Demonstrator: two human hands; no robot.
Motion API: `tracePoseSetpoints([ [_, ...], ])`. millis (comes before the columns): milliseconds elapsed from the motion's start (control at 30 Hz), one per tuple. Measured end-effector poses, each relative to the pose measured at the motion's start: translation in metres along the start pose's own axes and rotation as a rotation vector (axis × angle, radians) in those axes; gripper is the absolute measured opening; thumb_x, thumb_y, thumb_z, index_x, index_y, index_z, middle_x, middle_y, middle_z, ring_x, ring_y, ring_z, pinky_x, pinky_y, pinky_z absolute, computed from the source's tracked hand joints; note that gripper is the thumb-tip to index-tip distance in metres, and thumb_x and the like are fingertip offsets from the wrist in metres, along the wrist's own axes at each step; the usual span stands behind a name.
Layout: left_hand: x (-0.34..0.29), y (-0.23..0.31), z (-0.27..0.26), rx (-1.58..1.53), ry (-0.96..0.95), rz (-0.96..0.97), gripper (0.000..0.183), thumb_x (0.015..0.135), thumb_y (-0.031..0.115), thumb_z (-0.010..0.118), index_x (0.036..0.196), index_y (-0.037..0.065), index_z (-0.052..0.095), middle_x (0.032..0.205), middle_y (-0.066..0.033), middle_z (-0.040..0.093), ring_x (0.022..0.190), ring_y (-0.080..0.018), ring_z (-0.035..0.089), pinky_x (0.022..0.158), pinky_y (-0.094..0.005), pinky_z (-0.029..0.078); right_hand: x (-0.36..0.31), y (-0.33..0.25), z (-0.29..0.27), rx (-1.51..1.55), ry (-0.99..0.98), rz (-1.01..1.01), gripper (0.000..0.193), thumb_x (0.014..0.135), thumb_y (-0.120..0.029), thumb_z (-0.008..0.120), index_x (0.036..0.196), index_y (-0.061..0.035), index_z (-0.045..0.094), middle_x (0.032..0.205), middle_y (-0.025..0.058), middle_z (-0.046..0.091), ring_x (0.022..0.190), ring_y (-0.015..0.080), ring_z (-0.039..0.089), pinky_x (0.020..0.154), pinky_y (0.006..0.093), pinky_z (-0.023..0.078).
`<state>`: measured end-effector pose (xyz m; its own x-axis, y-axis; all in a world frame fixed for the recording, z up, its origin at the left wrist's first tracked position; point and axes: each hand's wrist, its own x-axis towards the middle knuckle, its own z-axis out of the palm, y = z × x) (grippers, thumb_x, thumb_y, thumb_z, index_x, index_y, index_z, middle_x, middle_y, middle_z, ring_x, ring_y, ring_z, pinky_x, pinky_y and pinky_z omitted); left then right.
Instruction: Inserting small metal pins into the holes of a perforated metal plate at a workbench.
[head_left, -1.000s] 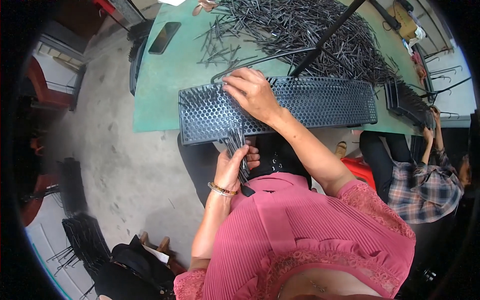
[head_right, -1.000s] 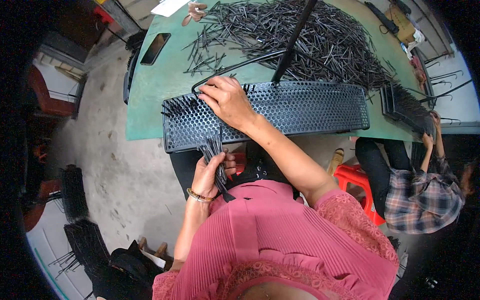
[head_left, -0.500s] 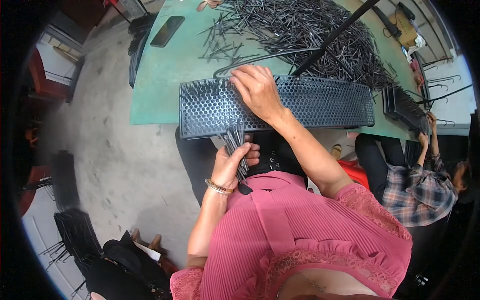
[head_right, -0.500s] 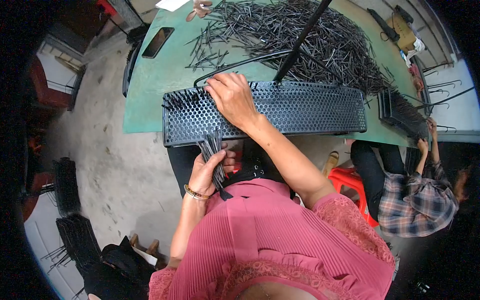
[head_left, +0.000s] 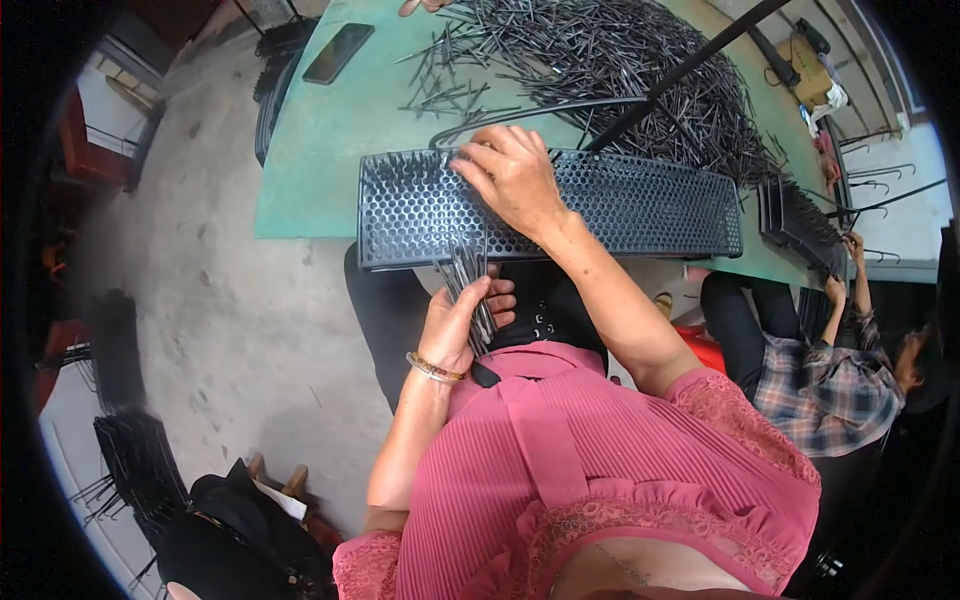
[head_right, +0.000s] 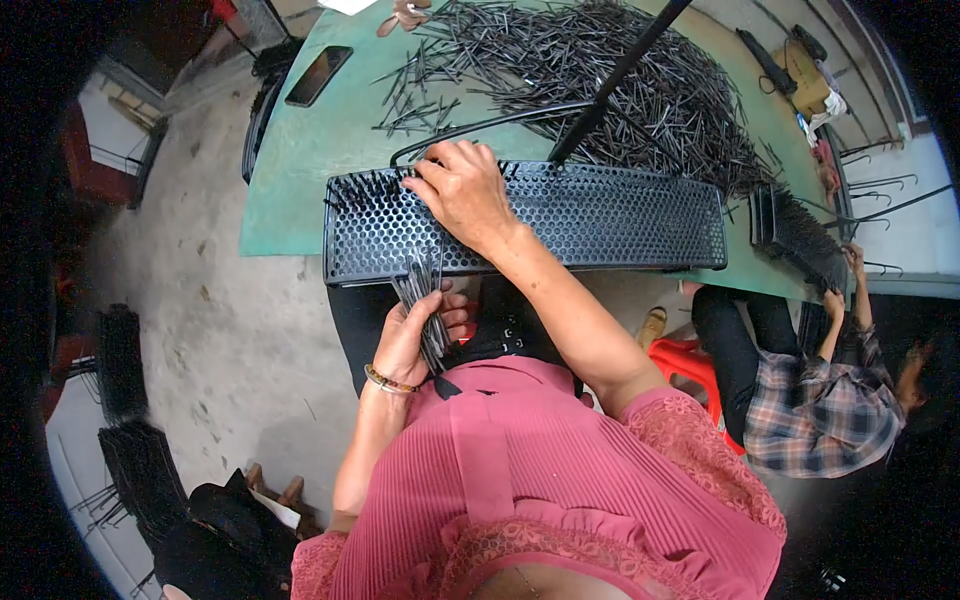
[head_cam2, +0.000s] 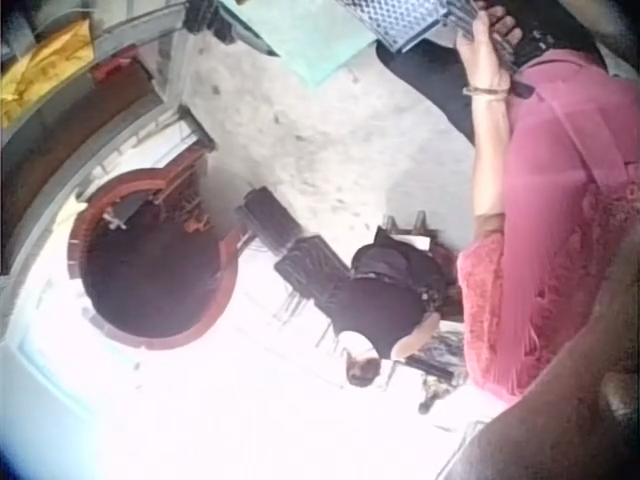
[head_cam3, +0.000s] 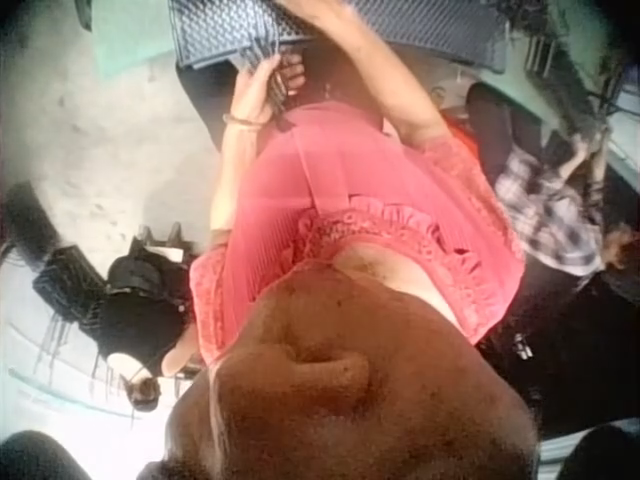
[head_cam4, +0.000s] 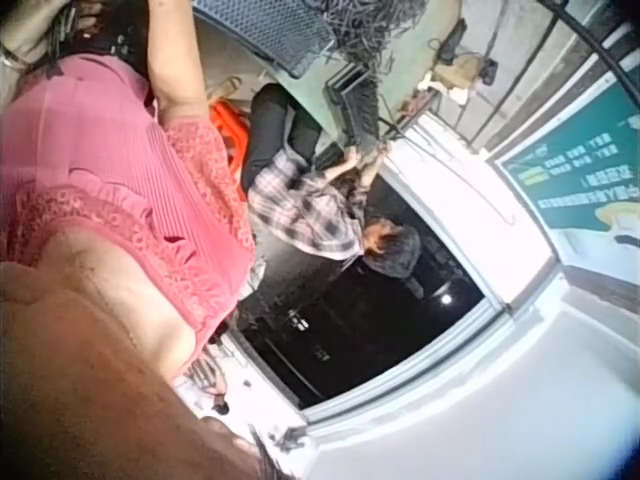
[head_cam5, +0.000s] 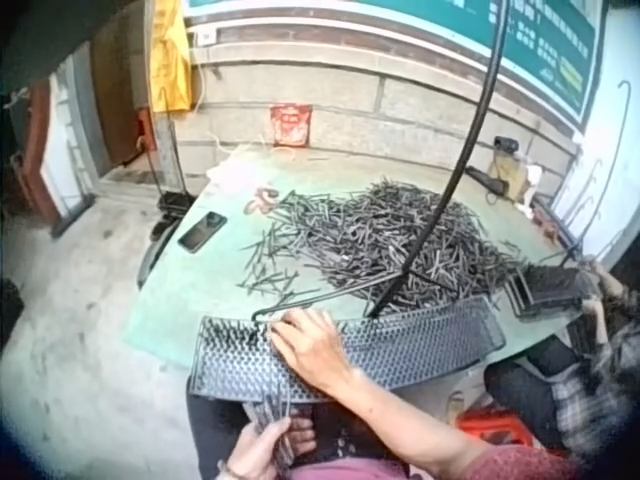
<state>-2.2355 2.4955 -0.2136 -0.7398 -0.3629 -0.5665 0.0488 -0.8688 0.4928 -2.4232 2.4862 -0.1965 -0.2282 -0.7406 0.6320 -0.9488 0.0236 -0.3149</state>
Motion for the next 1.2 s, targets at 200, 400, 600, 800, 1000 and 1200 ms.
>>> tracePoseSetpoints([
  [200,-0.003,0.003,-0.001,0.102,0.016,0.099,0.025,0.09,0.016,0.056,0.108,-0.001,0.054,0.086,-0.0097,0.063,0.063,-0.0117,0.057,0.052,-0.0231,0.047,-0.006,-0.011,-0.023,0.312,-0.012,0.2,0.017,0.078,-0.014,0.068,0.086,0.0008,0.067,0.081,0.0072,0.065,0.075,0.0199,0.061,0.066,0.0304,0.047],
  [400,-0.007,0.007,0.006,0.157,-0.003,0.182,0.023,0.088,0.015,0.059,0.107,0.001,0.056,0.088,-0.0088,0.064,0.065,-0.011,0.059,0.052,-0.0218,0.048,-0.027,-0.02,-0.035,1.002,-0.625,0.772,0.025,0.081,-0.022,0.068,0.082,0.0025,0.066,0.074,0.0012,0.062,0.068,0.0069,0.054,0.06,0.0231,0.044],
  [600,-0.002,0.006,0.004,0.186,-0.01,0.173,0.024,0.088,0.017,0.06,0.104,-0.001,0.058,0.096,-0.0132,0.066,0.066,-0.0121,0.06,0.052,-0.022,0.049,-0.02,-0.013,-0.039,1.038,-0.55,0.857,0.021,0.081,-0.022,0.067,0.081,-0.0007,0.067,0.073,0.0002,0.063,0.063,0.0053,0.053,0.055,0.0207,0.043],
  [800,0.003,0.003,-0.005,0.155,0.025,0.087,0.026,0.089,0.02,0.058,0.107,0.001,0.057,0.092,-0.0097,0.065,0.066,-0.0104,0.059,0.053,-0.0212,0.049,0.006,-0.015,-0.035,0.937,-0.076,0.625,0.032,0.083,-0.011,0.064,0.11,0.0041,0.059,0.081,0.0027,0.065,0.072,0.0087,0.059,0.065,0.0222,0.047],
  [1000,0.001,0.004,-0.002,0.115,0.034,0.045,0.025,0.088,0.017,0.057,0.103,-0.004,0.055,0.089,-0.013,0.063,0.068,-0.0145,0.061,0.059,-0.0262,0.054,0.016,-0.015,0.001,0.537,0.039,0.28,0.033,0.081,-0.008,0.065,0.113,-0.0027,0.058,0.075,0.0076,0.064,0.065,0.0121,0.06,0.063,0.0255,0.048],
  [1200,0.0,0.008,-0.001,-0.036,0.021,-0.032,0.03,0.09,0.019,0.055,0.108,-0.005,0.052,0.089,-0.0141,0.063,0.067,-0.0154,0.06,0.058,-0.0267,0.053,0.012,-0.004,0.019,0.361,0.06,0.064,0.024,0.08,-0.012,0.063,0.102,-0.0028,0.061,0.081,0.0103,0.063,0.074,0.0267,0.06,0.069,0.0377,0.046],
])
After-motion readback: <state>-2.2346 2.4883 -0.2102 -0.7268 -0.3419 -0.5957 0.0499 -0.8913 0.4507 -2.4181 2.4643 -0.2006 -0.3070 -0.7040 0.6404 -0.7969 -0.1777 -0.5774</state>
